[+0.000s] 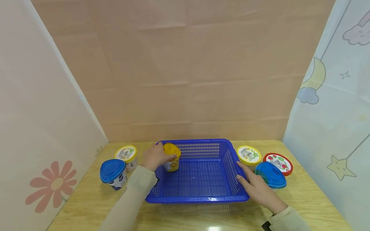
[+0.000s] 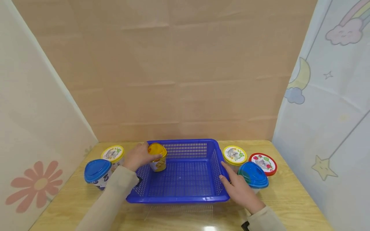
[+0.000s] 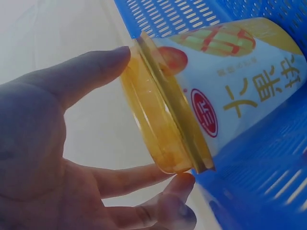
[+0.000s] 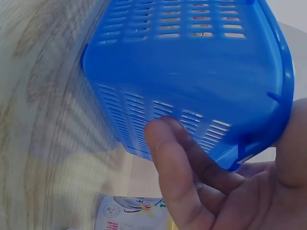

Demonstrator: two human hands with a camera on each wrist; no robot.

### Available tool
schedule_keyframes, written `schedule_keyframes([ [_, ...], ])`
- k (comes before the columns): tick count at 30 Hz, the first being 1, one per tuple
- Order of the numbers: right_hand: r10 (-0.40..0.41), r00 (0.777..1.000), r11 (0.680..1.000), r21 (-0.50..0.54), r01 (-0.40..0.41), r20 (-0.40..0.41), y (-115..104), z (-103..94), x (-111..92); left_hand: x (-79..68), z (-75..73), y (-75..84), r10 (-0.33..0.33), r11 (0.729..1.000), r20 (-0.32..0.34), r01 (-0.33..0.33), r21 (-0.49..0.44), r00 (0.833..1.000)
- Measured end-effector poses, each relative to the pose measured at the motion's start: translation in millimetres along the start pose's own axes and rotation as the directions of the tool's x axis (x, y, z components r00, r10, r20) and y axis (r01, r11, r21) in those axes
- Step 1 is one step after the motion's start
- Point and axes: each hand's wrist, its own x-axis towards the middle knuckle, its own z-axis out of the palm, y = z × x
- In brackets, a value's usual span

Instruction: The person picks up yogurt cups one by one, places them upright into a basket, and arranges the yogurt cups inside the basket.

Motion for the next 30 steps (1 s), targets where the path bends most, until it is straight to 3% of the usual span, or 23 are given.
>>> schedule_keyframes([
  [17, -0.049, 0.997, 0.998, -0.051, 0.046, -0.065, 0, 3.7, 0, -3.0, -5.9, -3.0, 0.017, 0.997, 0.022, -0.015, -0.071, 1.000],
  [25, -0.049, 0.997, 0.998, -0.053, 0.045, -0.060, 1, 4.1, 1, -11.8, -25.9, -8.8, 0.027, 0.985, 0.022, -0.023, -0.170, 0.999],
  [30, -0.023, 0.999, 0.999, -0.038, 0.022, -0.032, -1, 4.4, 0, -26.6, -39.5, -13.1, 0.060, 0.975, -0.037, -0.067, -0.211, 0.998],
])
